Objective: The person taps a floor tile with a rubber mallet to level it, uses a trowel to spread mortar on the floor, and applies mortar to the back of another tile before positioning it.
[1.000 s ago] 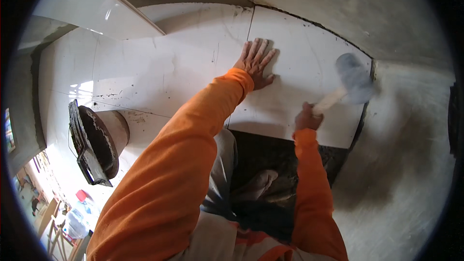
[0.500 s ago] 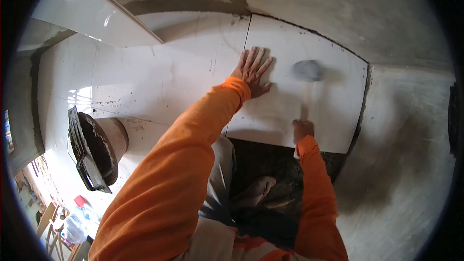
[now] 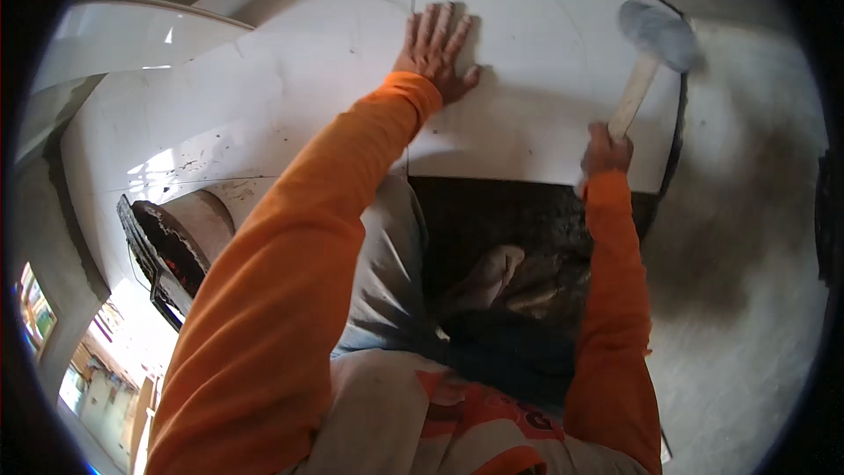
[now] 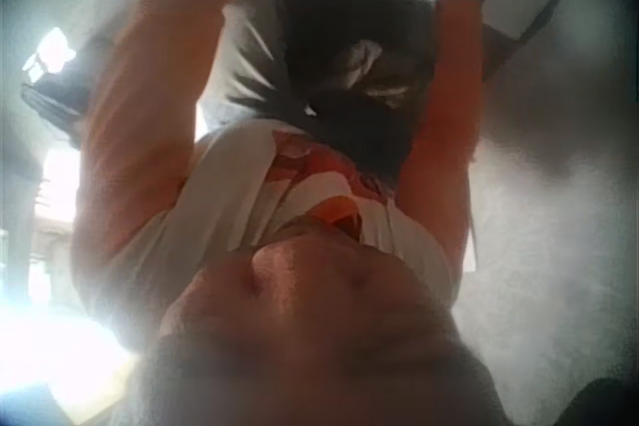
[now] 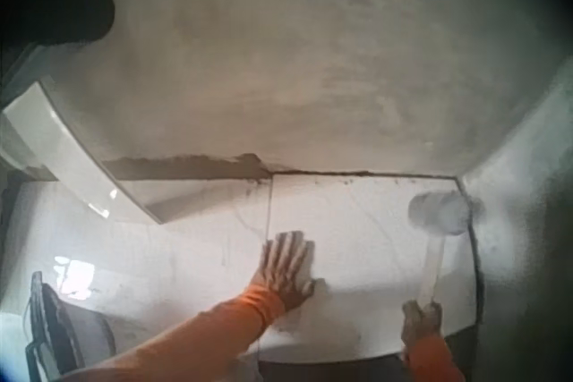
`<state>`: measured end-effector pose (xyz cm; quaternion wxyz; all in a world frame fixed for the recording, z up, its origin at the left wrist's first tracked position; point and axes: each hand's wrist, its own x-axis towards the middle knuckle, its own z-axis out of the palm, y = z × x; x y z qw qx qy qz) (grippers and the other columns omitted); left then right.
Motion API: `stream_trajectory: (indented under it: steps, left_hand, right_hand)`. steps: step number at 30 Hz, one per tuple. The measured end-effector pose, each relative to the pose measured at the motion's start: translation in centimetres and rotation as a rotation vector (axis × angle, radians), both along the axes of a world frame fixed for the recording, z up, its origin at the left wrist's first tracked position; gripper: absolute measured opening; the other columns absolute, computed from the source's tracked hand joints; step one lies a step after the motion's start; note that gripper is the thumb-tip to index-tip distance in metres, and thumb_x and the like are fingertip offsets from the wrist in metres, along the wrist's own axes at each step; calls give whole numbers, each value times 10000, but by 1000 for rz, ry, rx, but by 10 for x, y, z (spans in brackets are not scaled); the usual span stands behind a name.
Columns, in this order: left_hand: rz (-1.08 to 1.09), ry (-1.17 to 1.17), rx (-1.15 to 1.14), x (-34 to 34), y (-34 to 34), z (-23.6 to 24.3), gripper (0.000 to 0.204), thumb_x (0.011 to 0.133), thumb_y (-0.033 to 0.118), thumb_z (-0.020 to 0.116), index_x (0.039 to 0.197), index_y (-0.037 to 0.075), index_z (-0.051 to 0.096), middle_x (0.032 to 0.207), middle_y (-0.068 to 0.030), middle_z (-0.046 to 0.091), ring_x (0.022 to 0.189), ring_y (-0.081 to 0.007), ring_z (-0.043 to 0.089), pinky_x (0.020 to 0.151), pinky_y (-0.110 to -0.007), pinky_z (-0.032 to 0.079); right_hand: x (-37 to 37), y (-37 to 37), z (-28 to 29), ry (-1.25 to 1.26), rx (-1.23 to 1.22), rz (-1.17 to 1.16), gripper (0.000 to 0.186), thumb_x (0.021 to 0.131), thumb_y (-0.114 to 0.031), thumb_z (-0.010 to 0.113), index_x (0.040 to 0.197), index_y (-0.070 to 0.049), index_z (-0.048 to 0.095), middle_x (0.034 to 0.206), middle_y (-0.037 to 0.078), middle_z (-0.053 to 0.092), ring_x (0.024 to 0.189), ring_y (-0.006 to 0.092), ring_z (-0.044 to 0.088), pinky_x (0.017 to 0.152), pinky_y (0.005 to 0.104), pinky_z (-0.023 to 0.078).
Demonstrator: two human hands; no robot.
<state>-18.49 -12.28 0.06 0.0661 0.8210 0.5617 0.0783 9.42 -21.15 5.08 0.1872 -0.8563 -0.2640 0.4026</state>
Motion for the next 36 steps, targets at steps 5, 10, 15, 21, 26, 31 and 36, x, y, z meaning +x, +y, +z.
stream_trajectory:
  steps: [5,10,15,21,26,31,36]
  left_hand:
    - [-66,-34,17,26,-14,0,754,808,519,426,1393,90,217,1435,-176,192,1335,-333,141,1072,-489,102]
    - [-47,41,47,15,-10,-3,737,814,517,416,1400,122,206,1430,-182,196,1329,-343,156,1071,-496,106]
    - [-57,-39,17,23,-18,5,722,799,433,482,1397,132,212,1430,-185,191,1328,-348,161,1074,-483,118]
    - [-8,35,-48,25,-16,12,708,810,384,471,1403,130,181,1446,-172,151,1345,-343,100,1083,-478,81]
    - [223,146,-88,56,-5,2,686,846,448,337,1424,156,113,1477,-130,66,1360,-330,21,1062,-552,26]
    - [487,166,-204,93,32,16,674,857,478,280,1428,170,100,1483,-125,32,1360,-339,-3,1021,-625,12]
    - [506,84,-227,82,42,21,673,859,468,279,1428,161,94,1483,-133,21,1362,-338,-23,1006,-645,-13]
  right_hand:
    - [39,-13,-22,-290,-243,139,334,723,-262,615,753,66,565,606,111,547,575,229,534,574,386,437]
    - [14,-21,-19,-360,203,-12,316,732,-241,540,648,64,550,548,160,550,545,318,563,589,437,432]
    - [58,-29,10,-306,-70,232,280,738,-211,526,670,57,572,550,164,558,528,314,560,596,443,445]
    - [106,-32,28,-315,-180,256,375,805,-320,533,553,-53,455,471,51,418,425,201,421,472,394,362]
    - [97,-19,29,-27,-45,276,405,820,-429,580,664,-63,504,511,20,435,447,130,399,450,333,346]
    - [88,25,52,-80,109,346,456,835,-460,544,853,-5,556,632,63,527,583,189,513,577,346,424]
    - [78,21,73,23,599,102,368,843,-392,596,793,-33,536,548,-30,422,431,66,357,412,238,298]
